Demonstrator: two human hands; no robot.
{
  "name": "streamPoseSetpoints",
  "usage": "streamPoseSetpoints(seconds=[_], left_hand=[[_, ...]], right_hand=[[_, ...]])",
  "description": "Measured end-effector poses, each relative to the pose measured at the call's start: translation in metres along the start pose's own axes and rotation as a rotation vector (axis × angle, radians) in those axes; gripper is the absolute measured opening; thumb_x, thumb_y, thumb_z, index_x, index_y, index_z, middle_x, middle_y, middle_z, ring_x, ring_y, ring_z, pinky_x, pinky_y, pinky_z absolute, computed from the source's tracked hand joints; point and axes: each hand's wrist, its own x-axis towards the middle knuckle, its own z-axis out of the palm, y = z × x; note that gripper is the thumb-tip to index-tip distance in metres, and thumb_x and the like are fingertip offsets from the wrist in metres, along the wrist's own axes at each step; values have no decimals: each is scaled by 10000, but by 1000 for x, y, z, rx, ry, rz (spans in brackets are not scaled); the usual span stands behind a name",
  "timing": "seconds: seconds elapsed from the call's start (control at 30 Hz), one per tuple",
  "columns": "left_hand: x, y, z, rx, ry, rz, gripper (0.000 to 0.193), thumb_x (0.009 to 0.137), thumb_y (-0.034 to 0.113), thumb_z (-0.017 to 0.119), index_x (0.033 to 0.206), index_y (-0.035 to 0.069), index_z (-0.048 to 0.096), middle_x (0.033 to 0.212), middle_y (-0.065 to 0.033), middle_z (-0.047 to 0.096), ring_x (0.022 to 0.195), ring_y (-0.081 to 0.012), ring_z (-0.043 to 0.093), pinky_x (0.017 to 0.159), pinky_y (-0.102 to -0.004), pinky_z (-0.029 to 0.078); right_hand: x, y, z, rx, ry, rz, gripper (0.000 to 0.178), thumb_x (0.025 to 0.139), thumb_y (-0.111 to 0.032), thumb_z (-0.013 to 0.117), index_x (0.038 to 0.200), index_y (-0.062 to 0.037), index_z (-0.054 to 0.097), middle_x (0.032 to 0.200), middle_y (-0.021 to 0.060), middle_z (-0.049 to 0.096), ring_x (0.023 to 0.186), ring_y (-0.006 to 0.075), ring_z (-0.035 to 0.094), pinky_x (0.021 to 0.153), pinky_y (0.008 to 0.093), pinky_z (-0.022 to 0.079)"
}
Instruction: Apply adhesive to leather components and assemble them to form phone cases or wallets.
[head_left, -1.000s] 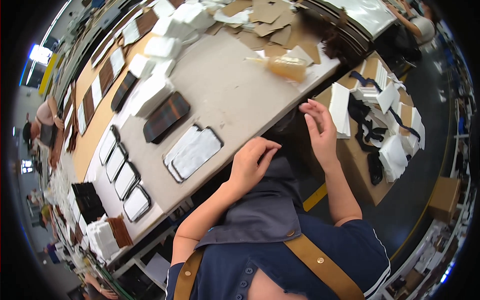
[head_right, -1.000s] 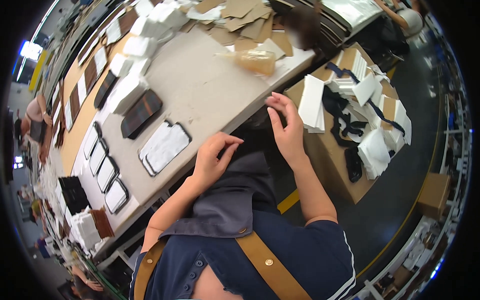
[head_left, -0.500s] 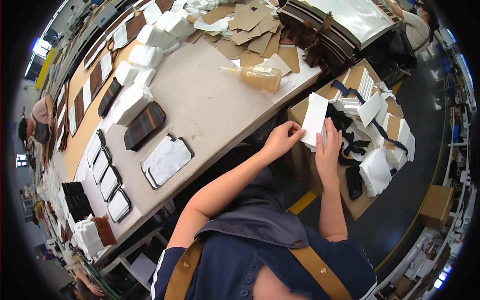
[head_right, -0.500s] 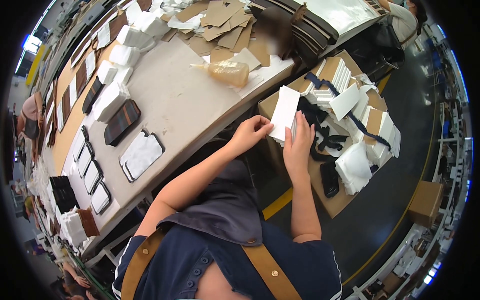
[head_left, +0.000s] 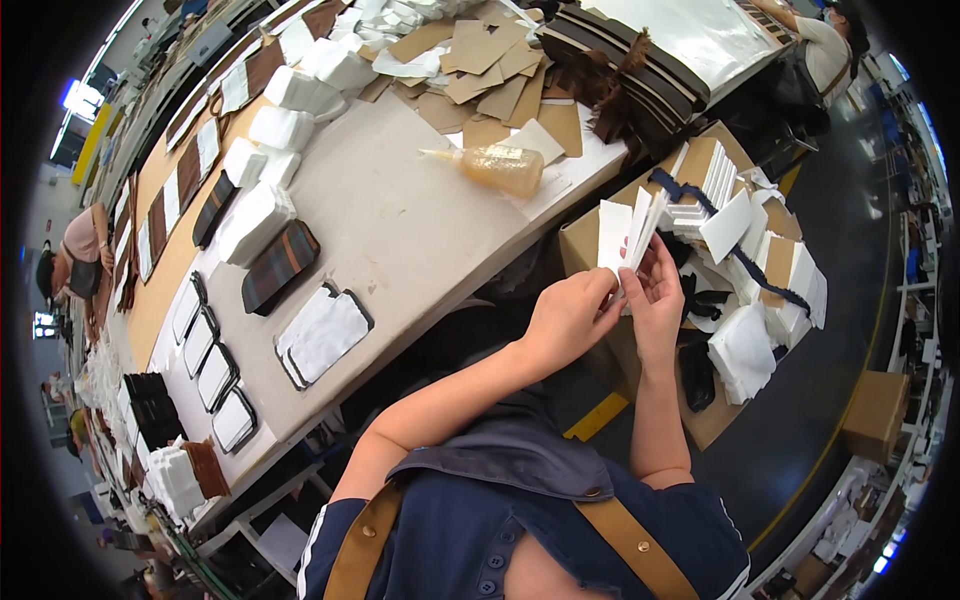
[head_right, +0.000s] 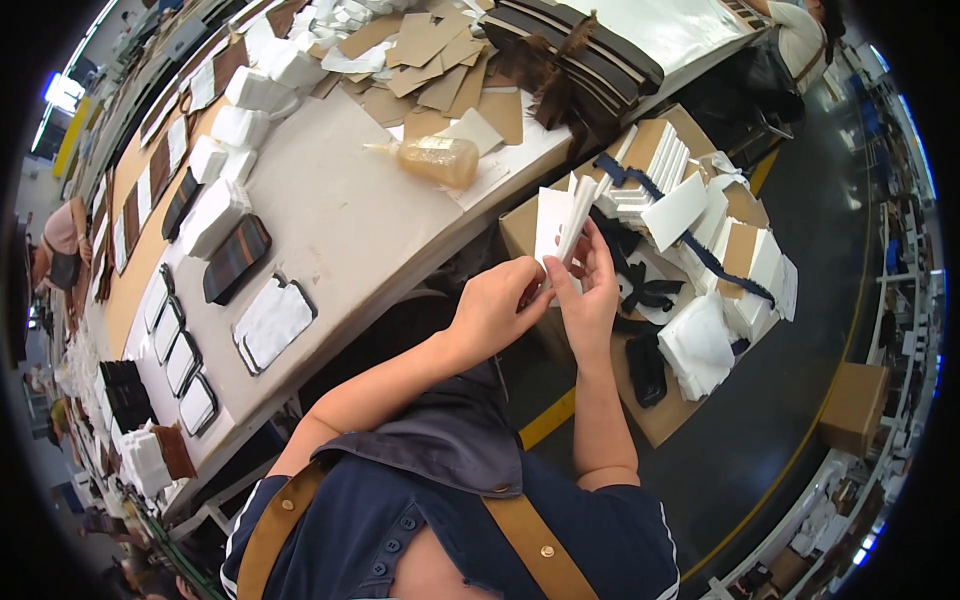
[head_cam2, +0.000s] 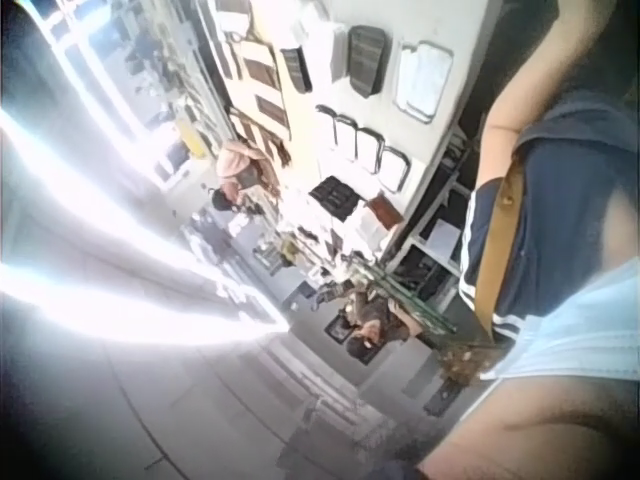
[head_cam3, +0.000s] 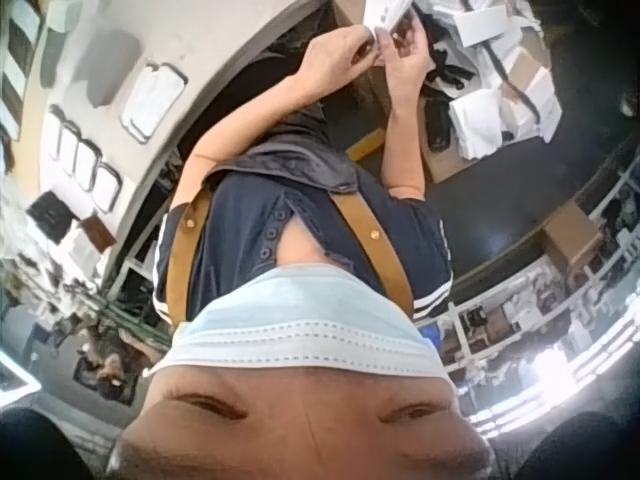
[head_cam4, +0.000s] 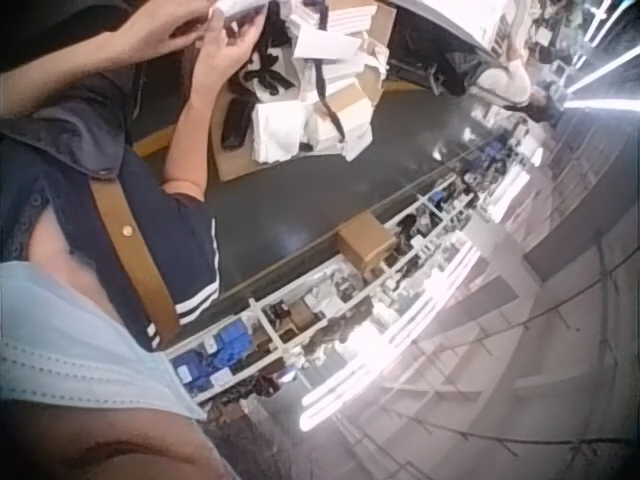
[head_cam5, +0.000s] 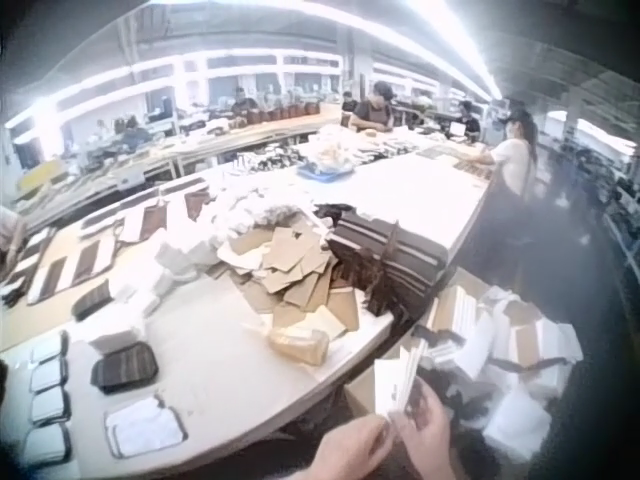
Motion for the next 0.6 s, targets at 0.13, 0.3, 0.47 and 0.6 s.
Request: streamPoseSetpoints(seconds=[0.13, 0.3, 0.47, 0.6], left_hand=[[-7, 3, -27, 46, 41, 18, 208, 858, 121, 753, 948, 32, 587, 955, -111, 616, 837, -276, 641, 701, -353, 522], [-29, -13, -57, -614, 84, -126, 215, 943, 70, 699, 1067, 35, 528, 1169, -58, 574, 1005, -138, 598, 855, -343, 541], [-66, -29, -114, -919, 89, -315, 235, 941, 132, 731, 1022, 71, 519, 971, -1, 562, 913, -114, 616, 861, -285, 522], [-96, -41, -151, -800, 155, -349, 291, 931, 121, 740, 1093, 46, 510, 1041, -40, 597, 967, -141, 626, 884, -303, 521]], right_hand=[[1, -19, 27, 106, -78, 49, 639, 927, -16, 671, 1497, 62, 394, 1351, 146, 591, 1223, 194, 586, 1063, 330, 450], [-4, -27, 78, 254, -263, 55, 645, 942, -50, 638, 1518, 67, 370, 1379, 170, 571, 1271, 207, 553, 1066, 339, 447], [-4, -31, 139, 237, -564, 38, 703, 946, -157, 700, 1519, 56, 353, 1447, 188, 522, 1283, 208, 540, 1082, 347, 417], [-3, -35, 178, 312, -782, 230, 693, 940, -175, 720, 1496, 52, 374, 1440, 182, 538, 1292, 211, 544, 1093, 356, 415]])
